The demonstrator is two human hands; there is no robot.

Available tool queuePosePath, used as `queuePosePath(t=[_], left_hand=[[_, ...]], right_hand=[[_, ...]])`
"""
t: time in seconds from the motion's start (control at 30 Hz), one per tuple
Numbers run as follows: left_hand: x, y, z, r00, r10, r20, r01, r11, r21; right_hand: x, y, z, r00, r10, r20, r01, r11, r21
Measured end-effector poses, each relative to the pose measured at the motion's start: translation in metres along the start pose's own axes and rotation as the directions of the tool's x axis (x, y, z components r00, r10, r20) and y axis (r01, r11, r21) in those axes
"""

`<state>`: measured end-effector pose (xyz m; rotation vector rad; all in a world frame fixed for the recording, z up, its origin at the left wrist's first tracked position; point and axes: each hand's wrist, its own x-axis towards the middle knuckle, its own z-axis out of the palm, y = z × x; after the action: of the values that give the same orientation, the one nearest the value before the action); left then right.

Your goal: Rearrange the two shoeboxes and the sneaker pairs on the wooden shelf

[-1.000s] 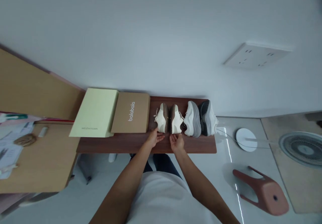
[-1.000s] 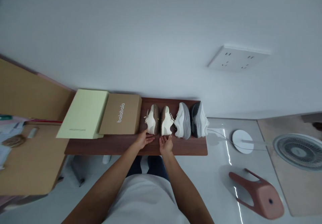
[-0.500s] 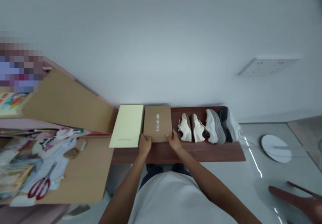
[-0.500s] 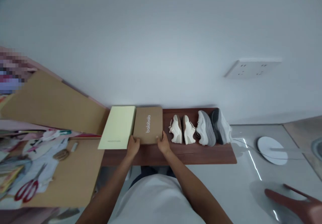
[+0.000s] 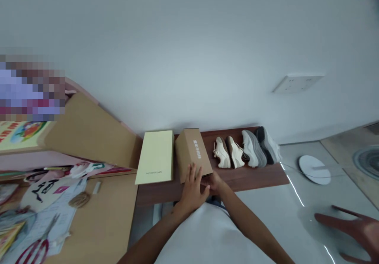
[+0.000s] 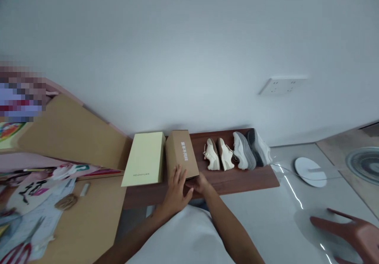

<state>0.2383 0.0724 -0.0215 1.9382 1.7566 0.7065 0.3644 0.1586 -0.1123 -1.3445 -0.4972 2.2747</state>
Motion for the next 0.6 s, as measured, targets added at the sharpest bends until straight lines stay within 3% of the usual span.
queuePosePath(t=[0.1, 0.17, 0.23, 0.3, 0.33, 0.4, 0.47, 0.53, 0.6], left_hand=[[0.005, -0.008, 0.013, 0.999, -0.034, 0.006, 0.034, 0.992, -0.125], [0.009, -0.022, 0.022, 0.978, -0.21, -0.023, 0.201, 0.96, -0.196], [0.015, -0.041, 0.027, 0.874, -0.482, -0.052, 0.457, 0.855, -0.243], [0.021, -0.062, 0.028, 0.74, -0.672, -0.018, 0.634, 0.707, -0.313], [0.024, -0.071, 0.028, 0.705, -0.709, 0.024, 0.666, 0.65, -0.365], [0.026, -0.084, 0.029, 0.689, -0.72, 0.09, 0.666, 0.578, -0.472], [0.023, -0.088, 0.032, 0.685, -0.722, 0.094, 0.647, 0.545, -0.534], [0.016, -0.084, 0.034, 0.69, -0.717, 0.099, 0.638, 0.538, -0.55], [0.006, -0.08, 0.031, 0.713, -0.687, 0.14, 0.634, 0.547, -0.547]], right_hand=[[-0.021, -0.015, -0.016, 0.991, 0.015, -0.136, -0.01, 0.999, 0.035], [-0.031, -0.025, -0.028, 0.944, -0.059, -0.324, 0.042, 0.997, -0.06], [-0.035, -0.032, -0.035, 0.881, -0.184, -0.436, 0.098, 0.972, -0.213], [-0.033, -0.036, -0.034, 0.861, -0.311, -0.403, 0.157, 0.916, -0.37], [-0.031, -0.036, -0.032, 0.865, -0.363, -0.346, 0.193, 0.878, -0.438], [-0.026, -0.033, -0.027, 0.874, -0.431, -0.223, 0.26, 0.804, -0.535], [-0.023, -0.025, -0.024, 0.877, -0.447, -0.176, 0.268, 0.759, -0.593], [-0.024, -0.017, -0.027, 0.871, -0.441, -0.218, 0.207, 0.73, -0.652], [-0.028, -0.01, -0.032, 0.823, -0.493, -0.284, 0.145, 0.664, -0.734]])
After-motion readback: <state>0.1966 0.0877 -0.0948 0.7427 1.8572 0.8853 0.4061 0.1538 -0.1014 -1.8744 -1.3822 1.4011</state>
